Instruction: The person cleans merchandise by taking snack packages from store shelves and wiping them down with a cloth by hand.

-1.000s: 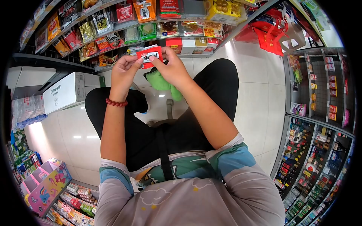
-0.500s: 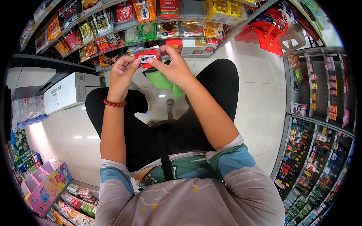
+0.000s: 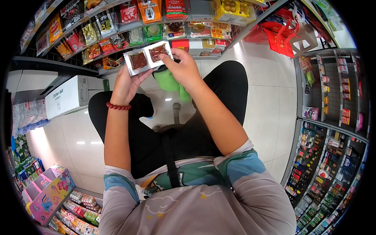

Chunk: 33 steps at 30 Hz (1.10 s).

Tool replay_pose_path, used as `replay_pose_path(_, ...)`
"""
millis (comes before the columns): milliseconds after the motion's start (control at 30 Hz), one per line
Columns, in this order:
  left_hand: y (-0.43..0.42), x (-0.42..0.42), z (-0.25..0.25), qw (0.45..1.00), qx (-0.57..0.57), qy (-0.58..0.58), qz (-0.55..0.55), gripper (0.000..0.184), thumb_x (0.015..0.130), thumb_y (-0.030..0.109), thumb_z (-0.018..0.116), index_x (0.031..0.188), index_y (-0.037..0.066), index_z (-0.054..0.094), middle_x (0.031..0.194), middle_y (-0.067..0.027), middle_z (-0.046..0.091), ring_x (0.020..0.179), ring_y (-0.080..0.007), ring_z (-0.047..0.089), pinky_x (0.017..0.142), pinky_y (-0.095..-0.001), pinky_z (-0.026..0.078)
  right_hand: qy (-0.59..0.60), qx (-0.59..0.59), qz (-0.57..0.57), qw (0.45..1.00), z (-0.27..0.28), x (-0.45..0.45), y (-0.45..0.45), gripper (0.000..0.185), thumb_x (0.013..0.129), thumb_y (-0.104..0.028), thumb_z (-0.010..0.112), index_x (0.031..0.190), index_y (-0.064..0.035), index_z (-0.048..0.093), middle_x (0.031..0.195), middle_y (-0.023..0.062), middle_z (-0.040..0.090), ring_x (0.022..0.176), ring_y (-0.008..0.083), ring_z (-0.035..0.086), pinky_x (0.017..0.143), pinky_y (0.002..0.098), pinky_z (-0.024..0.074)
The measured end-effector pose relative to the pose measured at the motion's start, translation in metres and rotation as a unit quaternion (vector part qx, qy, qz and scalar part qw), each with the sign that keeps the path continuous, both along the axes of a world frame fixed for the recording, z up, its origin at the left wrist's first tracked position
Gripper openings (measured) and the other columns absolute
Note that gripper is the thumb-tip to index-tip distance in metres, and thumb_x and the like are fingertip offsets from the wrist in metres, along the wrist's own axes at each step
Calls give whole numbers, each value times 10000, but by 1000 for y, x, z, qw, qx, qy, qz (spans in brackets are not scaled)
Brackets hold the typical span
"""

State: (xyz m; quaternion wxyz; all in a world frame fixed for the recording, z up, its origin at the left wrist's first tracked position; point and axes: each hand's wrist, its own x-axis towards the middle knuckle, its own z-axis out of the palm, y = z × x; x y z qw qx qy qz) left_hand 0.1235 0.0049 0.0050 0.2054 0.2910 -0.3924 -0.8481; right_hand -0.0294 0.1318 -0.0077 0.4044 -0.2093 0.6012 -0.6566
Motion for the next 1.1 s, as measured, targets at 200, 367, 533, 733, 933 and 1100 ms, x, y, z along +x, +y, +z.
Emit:
replay_pose_path(200,0,-1,6,998,26,48,22,478,1061,381,496,1334,-10,517,1317,-152,598,1196,-280,618,1011,-415,550,-10,-26,-24,999,0,-2,0,298,957,-189,703,1181,4,662,1028,69,706,888,94,653,778,240,522)
replay_pose_path(367,1,0,-7,999,-51,16,0,272,1016,131,593,1267,27,573,1255,-102,649,1140,-212,641,1008,-409,548,-27,-25,-22,999,2,-2,1,295,959,-190,703,1178,4,663,1021,71,708,887,95,654,780,238,520)
replay_pose_path(533,3,-1,-4,997,-78,15,20,257,1024,110,574,1266,22,569,1232,-93,661,1108,-201,654,968,-385,564,-23,-35,-17,999,4,-1,1,293,964,-195,698,1176,3,663,1022,71,707,898,94,651,788,242,520)
replay_pose_path(733,4,-2,-5,994,-99,11,35,268,1020,111,584,1271,23,555,1215,-92,664,1081,-190,662,950,-366,573,-5,-33,-14,999,4,0,0,285,975,-199,684,1176,2,659,1030,70,705,908,92,644,800,237,516)
replay_pose_path(933,3,-4,-7,990,-135,1,51,286,1007,134,616,1254,-4,571,1221,-102,659,1078,-182,661,919,-354,591,18,-50,-20,998,0,3,-2,270,985,-195,671,1164,8,657,1041,66,704,919,85,631,827,241,503)
replay_pose_path(1100,4,-5,-3,986,-161,-12,49,290,1003,138,623,1244,-16,572,1196,-104,668,1048,-175,667,881,-337,605,40,-53,-32,997,-1,6,-2,271,990,-199,667,1154,16,658,1046,59,702,922,84,623,833,243,497)
